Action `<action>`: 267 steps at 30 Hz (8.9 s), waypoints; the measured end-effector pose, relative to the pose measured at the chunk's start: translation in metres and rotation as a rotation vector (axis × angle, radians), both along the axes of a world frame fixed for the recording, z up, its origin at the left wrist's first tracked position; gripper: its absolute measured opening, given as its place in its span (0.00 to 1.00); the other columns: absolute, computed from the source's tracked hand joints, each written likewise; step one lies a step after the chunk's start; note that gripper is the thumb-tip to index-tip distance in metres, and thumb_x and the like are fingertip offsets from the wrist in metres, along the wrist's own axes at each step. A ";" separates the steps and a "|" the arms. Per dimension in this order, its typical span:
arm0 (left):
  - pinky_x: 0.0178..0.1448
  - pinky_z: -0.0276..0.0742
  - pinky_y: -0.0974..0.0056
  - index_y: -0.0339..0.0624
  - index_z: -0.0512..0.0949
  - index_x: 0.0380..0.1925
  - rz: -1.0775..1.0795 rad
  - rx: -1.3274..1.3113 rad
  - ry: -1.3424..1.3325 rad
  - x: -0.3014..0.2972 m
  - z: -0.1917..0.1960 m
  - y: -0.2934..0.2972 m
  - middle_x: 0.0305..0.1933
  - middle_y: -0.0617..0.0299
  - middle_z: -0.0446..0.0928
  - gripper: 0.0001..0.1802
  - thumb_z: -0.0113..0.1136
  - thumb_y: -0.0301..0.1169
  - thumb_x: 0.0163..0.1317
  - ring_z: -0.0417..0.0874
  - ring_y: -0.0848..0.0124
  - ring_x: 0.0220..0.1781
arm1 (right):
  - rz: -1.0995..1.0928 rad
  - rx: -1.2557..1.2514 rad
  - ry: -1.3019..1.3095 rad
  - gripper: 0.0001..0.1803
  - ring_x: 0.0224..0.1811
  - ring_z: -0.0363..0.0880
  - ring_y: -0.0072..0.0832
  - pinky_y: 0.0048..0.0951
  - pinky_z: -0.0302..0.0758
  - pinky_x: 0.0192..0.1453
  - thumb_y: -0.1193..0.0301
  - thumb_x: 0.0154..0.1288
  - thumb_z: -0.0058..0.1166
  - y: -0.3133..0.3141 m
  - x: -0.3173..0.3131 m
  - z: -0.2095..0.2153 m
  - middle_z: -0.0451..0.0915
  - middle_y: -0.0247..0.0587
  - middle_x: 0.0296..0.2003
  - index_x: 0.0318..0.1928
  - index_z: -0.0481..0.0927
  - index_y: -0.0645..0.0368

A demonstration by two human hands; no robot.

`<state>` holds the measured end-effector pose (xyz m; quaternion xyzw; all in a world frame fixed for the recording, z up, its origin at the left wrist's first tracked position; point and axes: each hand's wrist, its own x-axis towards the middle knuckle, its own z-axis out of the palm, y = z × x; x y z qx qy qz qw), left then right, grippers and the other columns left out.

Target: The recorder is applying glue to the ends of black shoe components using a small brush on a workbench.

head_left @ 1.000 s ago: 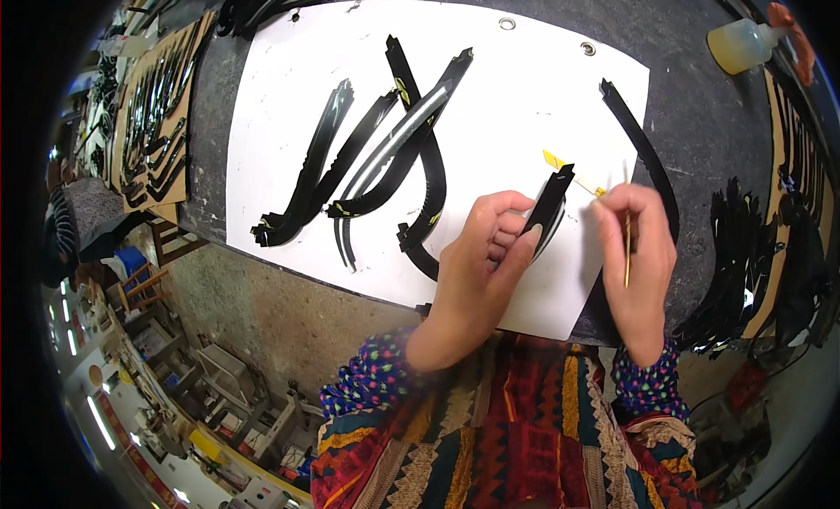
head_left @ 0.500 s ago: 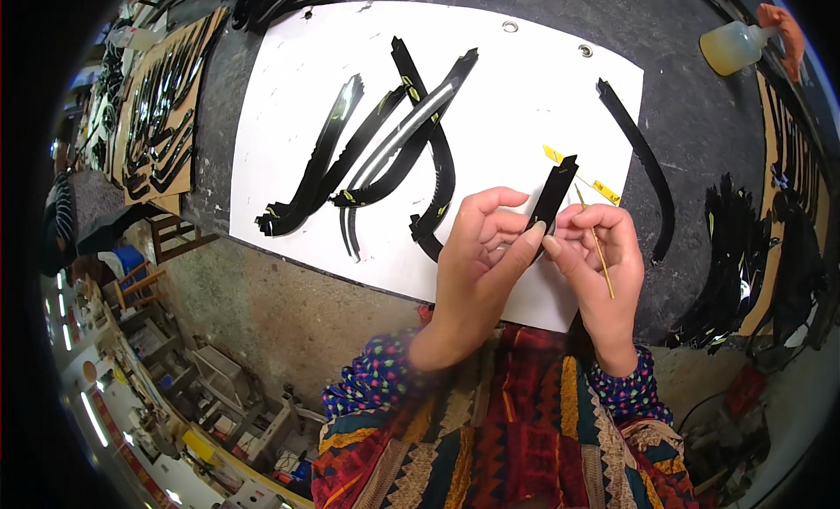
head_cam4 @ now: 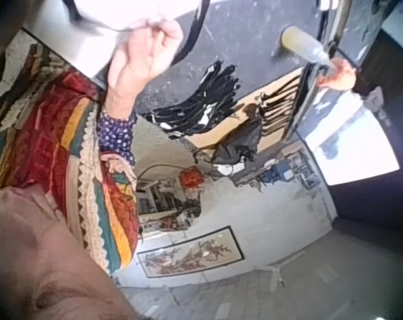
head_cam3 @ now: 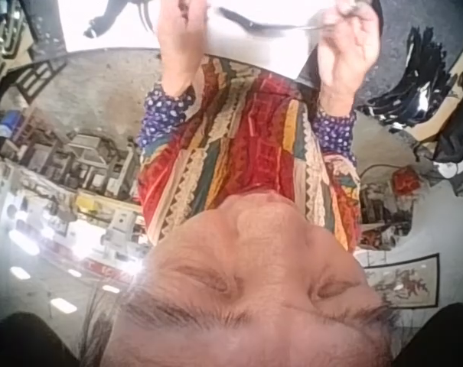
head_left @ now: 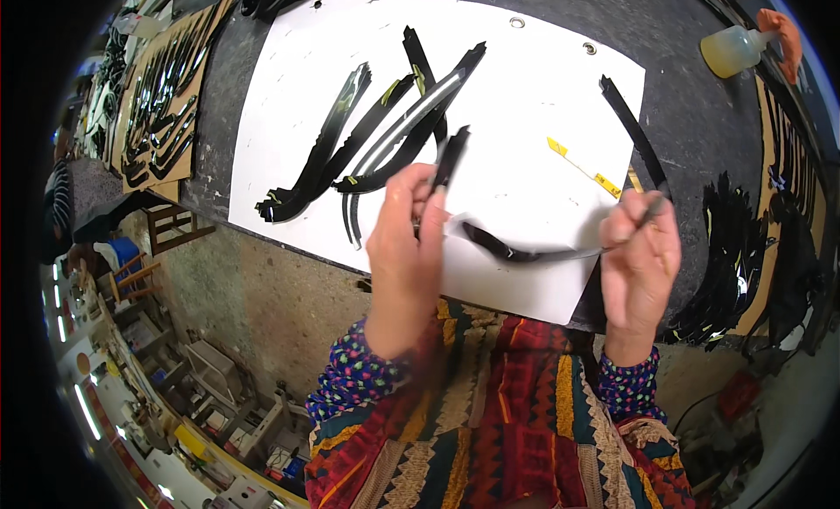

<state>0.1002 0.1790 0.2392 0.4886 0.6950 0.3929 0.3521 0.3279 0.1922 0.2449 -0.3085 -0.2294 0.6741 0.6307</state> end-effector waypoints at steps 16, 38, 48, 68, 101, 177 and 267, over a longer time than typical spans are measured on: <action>0.51 0.82 0.70 0.34 0.60 0.58 0.014 0.151 -0.390 0.046 -0.018 -0.003 0.56 0.53 0.65 0.20 0.50 0.15 0.69 0.79 0.70 0.51 | 0.307 0.042 -0.467 0.15 0.45 0.77 0.21 0.20 0.76 0.45 0.79 0.74 0.50 0.010 -0.016 0.011 0.76 0.47 0.54 0.59 0.71 0.67; 0.52 0.78 0.71 0.30 0.73 0.58 -0.107 -0.131 -0.864 0.042 0.011 0.008 0.43 0.58 0.81 0.15 0.54 0.24 0.74 0.83 0.76 0.44 | 0.487 -0.272 -0.570 0.07 0.21 0.83 0.26 0.16 0.73 0.14 0.77 0.76 0.49 0.022 -0.007 0.030 0.79 0.47 0.38 0.49 0.69 0.67; 0.44 0.81 0.73 0.28 0.75 0.53 0.004 -0.086 -0.914 0.035 0.015 0.014 0.40 0.57 0.83 0.14 0.59 0.19 0.69 0.85 0.76 0.37 | 0.486 -0.347 -0.493 0.08 0.31 0.86 0.30 0.19 0.80 0.21 0.81 0.74 0.49 0.006 -0.005 0.036 0.81 0.52 0.42 0.50 0.68 0.67; 0.65 0.56 0.58 0.44 0.78 0.61 -0.278 0.379 0.598 0.045 -0.032 -0.015 0.63 0.63 0.73 0.29 0.71 0.30 0.58 0.72 0.65 0.60 | 0.309 -0.277 -0.991 0.07 0.38 0.85 0.22 0.22 0.83 0.39 0.81 0.75 0.52 -0.058 -0.004 0.018 0.82 0.43 0.36 0.49 0.70 0.66; 0.68 0.76 0.51 0.29 0.81 0.51 -0.475 0.452 0.363 0.048 -0.027 -0.009 0.62 0.50 0.77 0.17 0.60 0.20 0.60 0.76 0.53 0.68 | 0.067 0.234 -1.579 0.06 0.40 0.75 0.28 0.30 0.75 0.44 0.80 0.73 0.52 0.020 -0.007 -0.005 0.74 0.43 0.43 0.48 0.73 0.65; 0.53 0.62 0.60 0.53 0.74 0.59 -0.656 0.291 0.722 0.024 -0.017 0.000 0.75 0.69 0.68 0.26 0.57 0.28 0.58 0.72 0.74 0.56 | 0.150 0.225 -1.356 0.13 0.35 0.77 0.30 0.28 0.76 0.41 0.87 0.65 0.56 -0.020 -0.012 -0.008 0.78 0.50 0.44 0.49 0.75 0.67; 0.55 0.61 0.64 0.64 0.80 0.59 -0.660 0.316 0.657 0.013 -0.015 0.013 0.71 0.77 0.68 0.29 0.66 0.29 0.54 0.69 0.73 0.54 | 0.135 0.250 -1.394 0.17 0.35 0.76 0.23 0.21 0.73 0.35 0.69 0.81 0.43 0.006 -0.015 0.022 0.77 0.44 0.42 0.58 0.77 0.68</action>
